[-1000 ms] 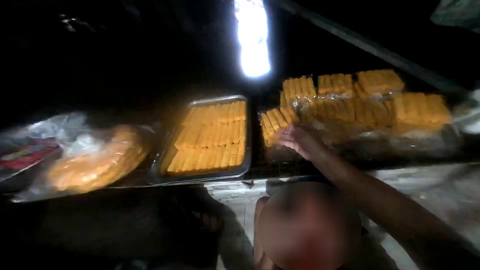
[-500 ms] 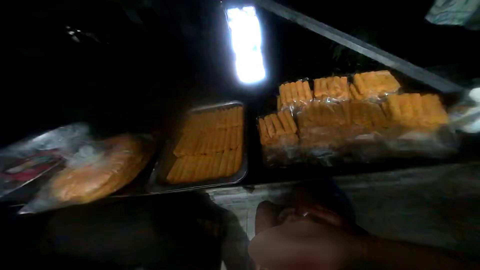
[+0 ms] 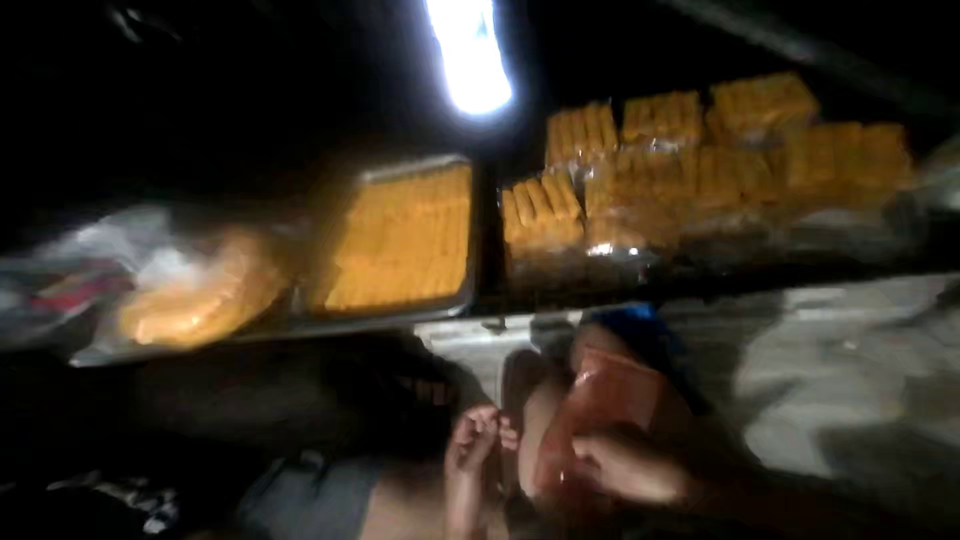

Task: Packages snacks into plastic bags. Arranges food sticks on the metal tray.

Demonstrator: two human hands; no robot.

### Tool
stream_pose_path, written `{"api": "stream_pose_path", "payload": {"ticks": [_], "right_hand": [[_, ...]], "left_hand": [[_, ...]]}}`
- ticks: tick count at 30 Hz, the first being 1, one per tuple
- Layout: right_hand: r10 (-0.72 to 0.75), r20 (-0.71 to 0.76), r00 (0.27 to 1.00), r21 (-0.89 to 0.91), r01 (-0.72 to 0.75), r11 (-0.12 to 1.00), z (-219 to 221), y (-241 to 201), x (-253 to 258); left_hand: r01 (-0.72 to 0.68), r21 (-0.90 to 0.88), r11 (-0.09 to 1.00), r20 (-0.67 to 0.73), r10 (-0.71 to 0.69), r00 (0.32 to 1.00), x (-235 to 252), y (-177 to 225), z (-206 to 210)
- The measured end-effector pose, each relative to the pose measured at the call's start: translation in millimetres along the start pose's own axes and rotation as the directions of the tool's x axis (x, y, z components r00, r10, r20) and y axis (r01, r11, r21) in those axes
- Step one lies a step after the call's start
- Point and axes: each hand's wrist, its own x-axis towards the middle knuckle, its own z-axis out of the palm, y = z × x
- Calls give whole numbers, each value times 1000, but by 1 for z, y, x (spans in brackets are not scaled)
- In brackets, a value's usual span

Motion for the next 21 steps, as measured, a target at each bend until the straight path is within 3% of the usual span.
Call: {"api": "stream_pose_path", "payload": {"ticks": [6, 9, 11, 12, 14, 17, 19, 21], "right_hand": [[78, 21, 997, 61, -79, 995, -16, 10, -1], [68, -15, 998, 78, -66, 995, -12, 16, -1], [58, -17, 998, 90, -57, 994, -11, 14, -3], [61, 1, 998, 90, -61, 994, -10, 13, -4], [86, 40, 996, 91, -89, 992, -10, 8, -7], [64, 37, 997, 65, -66, 996, -7, 5, -6], [18, 6, 1000, 38, -18, 999, -4, 6, -5], [0, 3, 1000, 24, -1, 1000, -3, 7, -5]], "left_hand": [[-182, 61, 981, 6, 182, 983, -36, 26, -10], [-143, 178, 974, 89, 129, 988, -52, 24, 1], [-128, 365, 922, 190, 60, 980, -61, 19, 15], [-158, 493, 855, 263, 26, 965, -65, 15, 23], [-306, 733, 608, 396, -16, 918, -72, 1, 40], [-541, 798, 264, 561, 1, 828, -72, -31, 49], [-590, 784, 193, 613, -94, 784, -69, -30, 51], [-603, 776, 188, 630, -172, 757, -61, -31, 50]]}}
